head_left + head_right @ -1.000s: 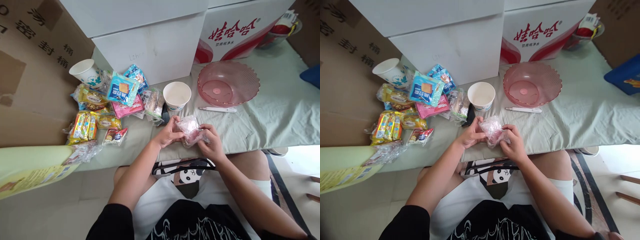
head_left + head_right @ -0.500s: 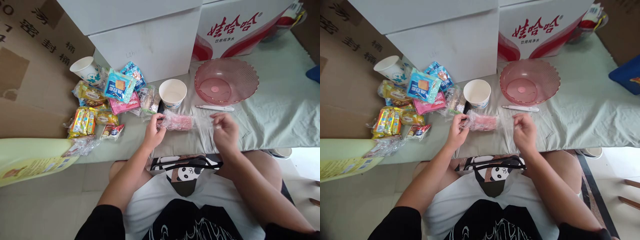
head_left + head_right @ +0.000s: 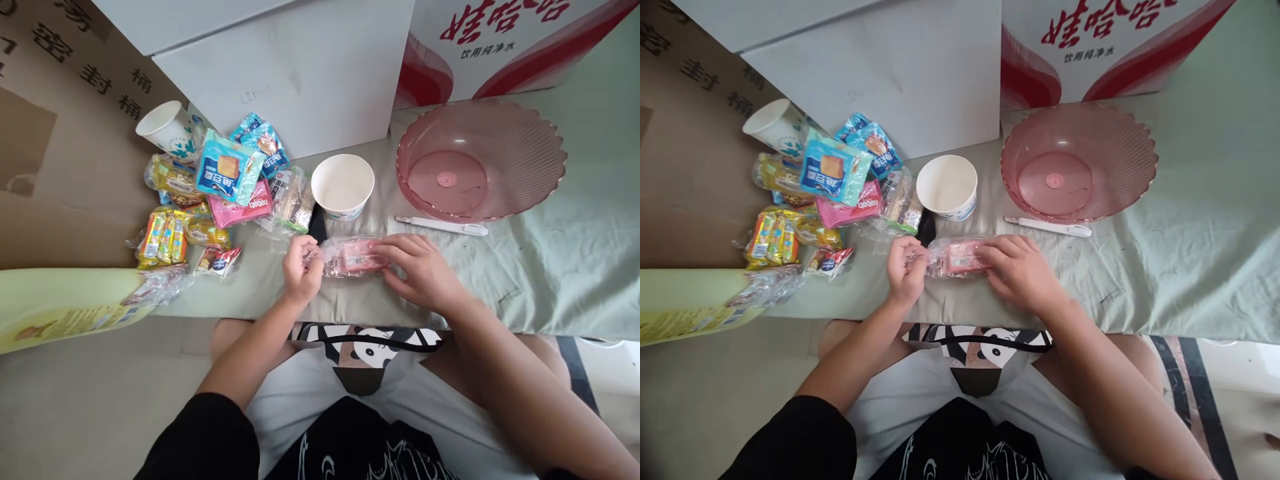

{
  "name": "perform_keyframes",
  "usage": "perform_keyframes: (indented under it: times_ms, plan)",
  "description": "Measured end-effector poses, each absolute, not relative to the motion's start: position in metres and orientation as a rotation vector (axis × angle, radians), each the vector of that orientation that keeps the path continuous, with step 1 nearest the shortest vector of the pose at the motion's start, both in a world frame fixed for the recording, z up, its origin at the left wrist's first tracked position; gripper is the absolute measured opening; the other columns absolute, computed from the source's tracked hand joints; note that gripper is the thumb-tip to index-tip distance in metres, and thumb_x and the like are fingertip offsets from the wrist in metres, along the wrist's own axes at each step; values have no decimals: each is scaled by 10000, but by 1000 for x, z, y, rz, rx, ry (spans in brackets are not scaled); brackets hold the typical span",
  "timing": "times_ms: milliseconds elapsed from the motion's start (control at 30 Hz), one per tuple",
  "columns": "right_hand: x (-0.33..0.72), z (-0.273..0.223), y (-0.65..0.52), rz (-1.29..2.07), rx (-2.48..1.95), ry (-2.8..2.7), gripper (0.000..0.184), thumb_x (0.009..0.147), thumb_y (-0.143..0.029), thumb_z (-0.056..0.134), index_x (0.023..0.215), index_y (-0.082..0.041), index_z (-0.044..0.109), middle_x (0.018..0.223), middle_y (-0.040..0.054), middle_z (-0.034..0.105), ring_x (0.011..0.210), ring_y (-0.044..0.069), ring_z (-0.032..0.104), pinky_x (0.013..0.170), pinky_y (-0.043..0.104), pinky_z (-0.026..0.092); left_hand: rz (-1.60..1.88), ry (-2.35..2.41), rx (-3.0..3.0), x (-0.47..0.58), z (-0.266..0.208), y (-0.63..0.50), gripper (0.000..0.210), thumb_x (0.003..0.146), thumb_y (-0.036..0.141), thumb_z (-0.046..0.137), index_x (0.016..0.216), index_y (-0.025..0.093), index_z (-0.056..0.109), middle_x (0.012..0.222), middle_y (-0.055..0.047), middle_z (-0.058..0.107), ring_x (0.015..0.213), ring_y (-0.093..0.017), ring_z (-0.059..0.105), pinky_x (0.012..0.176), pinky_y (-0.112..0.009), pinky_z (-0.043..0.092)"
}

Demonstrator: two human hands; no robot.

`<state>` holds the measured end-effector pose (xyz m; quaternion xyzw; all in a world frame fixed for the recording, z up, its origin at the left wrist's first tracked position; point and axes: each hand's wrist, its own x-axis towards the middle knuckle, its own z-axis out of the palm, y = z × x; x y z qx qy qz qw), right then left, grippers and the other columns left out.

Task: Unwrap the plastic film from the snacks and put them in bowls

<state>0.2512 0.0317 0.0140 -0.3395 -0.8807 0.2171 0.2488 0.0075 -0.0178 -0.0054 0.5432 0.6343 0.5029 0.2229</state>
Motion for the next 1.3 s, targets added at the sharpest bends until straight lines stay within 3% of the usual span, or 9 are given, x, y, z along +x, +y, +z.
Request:
perform_keyframes:
  times_ms: [133,233,400,500,567,700,833,1000,1300]
  plan:
    - [262,17,42,515,-1007,-2244,160,921,-204,602,994,-267,730,938,65,728,898,266,667,820,438,491,1514,1745,1663,1,-6,-20,174,778,147,551,936,218,566,829,-8,602,712,-151,584,650,-289,494]
    - [260,21,46,299,-1202,-1982,131,930,-214,628,917,-266,747,837,49,673,785,217,648,757,389,516,1492,1662,1885,-3,-7,-20,155,860,230,526,1001,224,590,909,-38,581,789,-180,579,682,-327,509]
    - [248,19,42,55,-1301,-1725,124,915,-152,649,961,-240,723,592,-52,530,494,111,512,526,264,458,1207,1714,2177,2,-7,-16,474,832,467,703,1220,233,563,1202,-121,524,884,-205,575,630,-323,517]
    - [242,15,32,149,-1193,-1711,230,901,-116,637,1094,-238,665,780,-13,696,638,148,678,615,287,561,1181,1755,2150,6,-8,-15,490,873,414,689,1292,252,492,1281,-145,518,1037,-245,597,673,-321,534]
    - [238,14,24,252,-1030,-1762,298,890,-83,630,1143,-240,634,937,26,751,805,184,747,712,322,611,1304,1777,2062,7,-7,-16,508,874,388,698,1296,242,455,1229,-137,544,988,-221,605,639,-295,515]
    - [234,16,19,378,-824,-2091,242,907,-60,602,1065,-236,650,936,32,759,861,179,743,771,305,600,1446,1771,2155,9,-1,-25,223,853,232,703,847,233,480,754,19,512,635,-126,501,543,-263,381]
    - [235,15,27,440,-1187,-2204,155,951,-201,564,1069,-200,666,993,98,747,921,254,715,796,380,565,1013,1676,2257,18,5,-35,441,917,227,605,581,221,320,476,66,354,439,-95,342,465,-296,248]
    - [236,17,29,802,-1253,-2259,265,1007,-373,485,1064,-189,667,798,56,699,690,211,652,639,325,484,894,1732,2100,24,9,-34,273,947,370,594,728,207,595,629,5,630,567,-133,552,571,-284,406]
    - [220,16,21,853,-1280,-2133,216,1010,-354,477,1051,-209,631,1042,114,667,932,250,643,811,387,517,999,1562,1646,27,18,-33,290,991,319,534,729,206,582,793,-38,671,743,-160,625,687,-296,466]
